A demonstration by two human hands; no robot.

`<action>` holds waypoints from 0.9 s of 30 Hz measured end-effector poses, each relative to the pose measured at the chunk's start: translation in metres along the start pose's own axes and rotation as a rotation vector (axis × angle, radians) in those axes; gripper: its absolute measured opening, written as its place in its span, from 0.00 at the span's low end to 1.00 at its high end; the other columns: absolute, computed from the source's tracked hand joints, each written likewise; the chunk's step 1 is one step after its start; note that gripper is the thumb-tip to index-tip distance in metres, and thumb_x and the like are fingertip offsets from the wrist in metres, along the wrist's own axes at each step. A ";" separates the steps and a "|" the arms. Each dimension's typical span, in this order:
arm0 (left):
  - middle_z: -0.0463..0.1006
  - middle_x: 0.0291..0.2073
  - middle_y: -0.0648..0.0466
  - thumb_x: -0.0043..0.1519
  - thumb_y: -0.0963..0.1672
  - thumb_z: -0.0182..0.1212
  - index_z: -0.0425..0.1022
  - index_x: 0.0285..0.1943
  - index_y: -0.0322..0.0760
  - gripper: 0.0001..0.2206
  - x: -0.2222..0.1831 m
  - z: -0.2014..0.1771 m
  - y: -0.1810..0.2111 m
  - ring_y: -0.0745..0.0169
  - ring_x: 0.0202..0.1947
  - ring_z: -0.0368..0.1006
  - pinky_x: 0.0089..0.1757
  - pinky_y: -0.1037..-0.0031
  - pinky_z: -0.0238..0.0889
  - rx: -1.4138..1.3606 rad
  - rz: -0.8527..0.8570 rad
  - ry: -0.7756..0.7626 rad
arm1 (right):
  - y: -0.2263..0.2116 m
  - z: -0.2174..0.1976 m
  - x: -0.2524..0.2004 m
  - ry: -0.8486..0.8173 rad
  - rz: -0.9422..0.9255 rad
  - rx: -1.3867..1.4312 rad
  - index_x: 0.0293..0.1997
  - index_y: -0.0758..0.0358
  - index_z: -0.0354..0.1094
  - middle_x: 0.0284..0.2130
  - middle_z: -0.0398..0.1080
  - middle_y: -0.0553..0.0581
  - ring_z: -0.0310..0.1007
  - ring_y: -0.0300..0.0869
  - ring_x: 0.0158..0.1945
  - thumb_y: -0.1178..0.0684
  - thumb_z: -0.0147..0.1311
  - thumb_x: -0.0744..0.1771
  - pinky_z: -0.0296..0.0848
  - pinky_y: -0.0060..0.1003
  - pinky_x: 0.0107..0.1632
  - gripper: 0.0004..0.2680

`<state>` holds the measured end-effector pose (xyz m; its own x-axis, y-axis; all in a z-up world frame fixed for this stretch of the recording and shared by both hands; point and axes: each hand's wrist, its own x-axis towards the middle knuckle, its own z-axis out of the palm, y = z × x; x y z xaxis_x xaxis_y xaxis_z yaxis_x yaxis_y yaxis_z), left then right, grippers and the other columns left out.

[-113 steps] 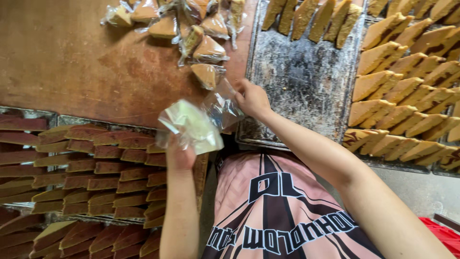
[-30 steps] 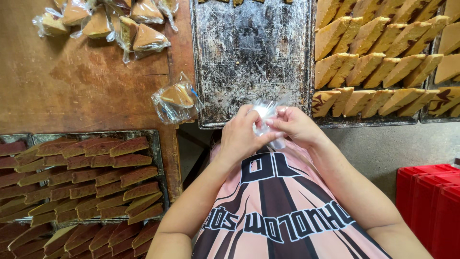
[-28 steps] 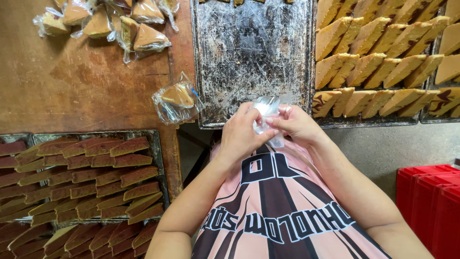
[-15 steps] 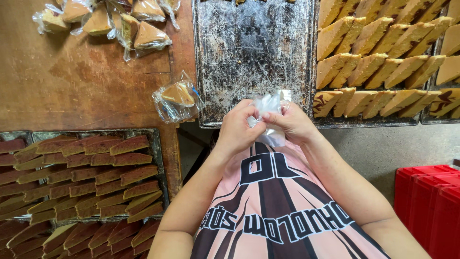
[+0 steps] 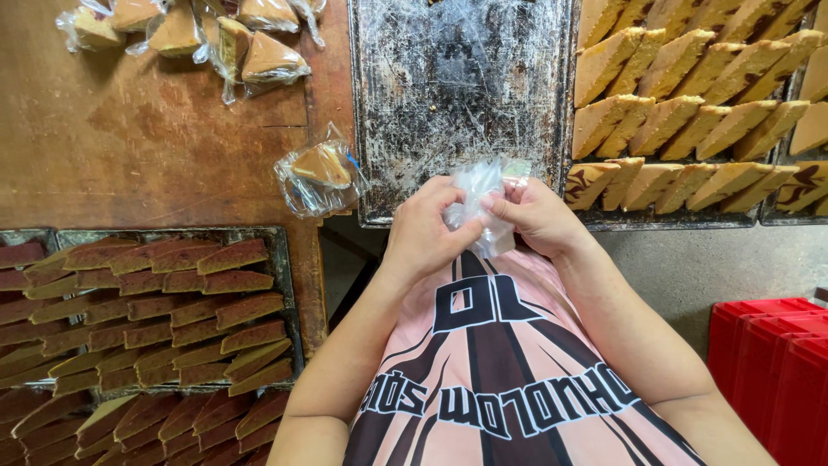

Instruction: The person picks up triangular pieces of cake from a metal tray and a wooden table and places them into individual plastic bags.

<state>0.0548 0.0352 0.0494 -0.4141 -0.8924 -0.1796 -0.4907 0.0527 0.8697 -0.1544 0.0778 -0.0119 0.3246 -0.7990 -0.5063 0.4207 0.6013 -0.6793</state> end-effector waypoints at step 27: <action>0.79 0.49 0.51 0.59 0.41 0.67 0.80 0.48 0.29 0.11 0.005 -0.019 -0.015 0.63 0.44 0.78 0.45 0.76 0.72 -0.337 0.039 0.032 | 0.015 -0.011 0.008 -0.060 0.039 0.252 0.56 0.68 0.69 0.47 0.76 0.56 0.76 0.40 0.50 0.51 0.64 0.66 0.75 0.37 0.53 0.16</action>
<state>0.0752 0.0217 0.0442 -0.4009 -0.9064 -0.1331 -0.1916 -0.0591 0.9797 -0.1551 0.0804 -0.0316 0.3912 -0.7778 -0.4919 0.6022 0.6205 -0.5022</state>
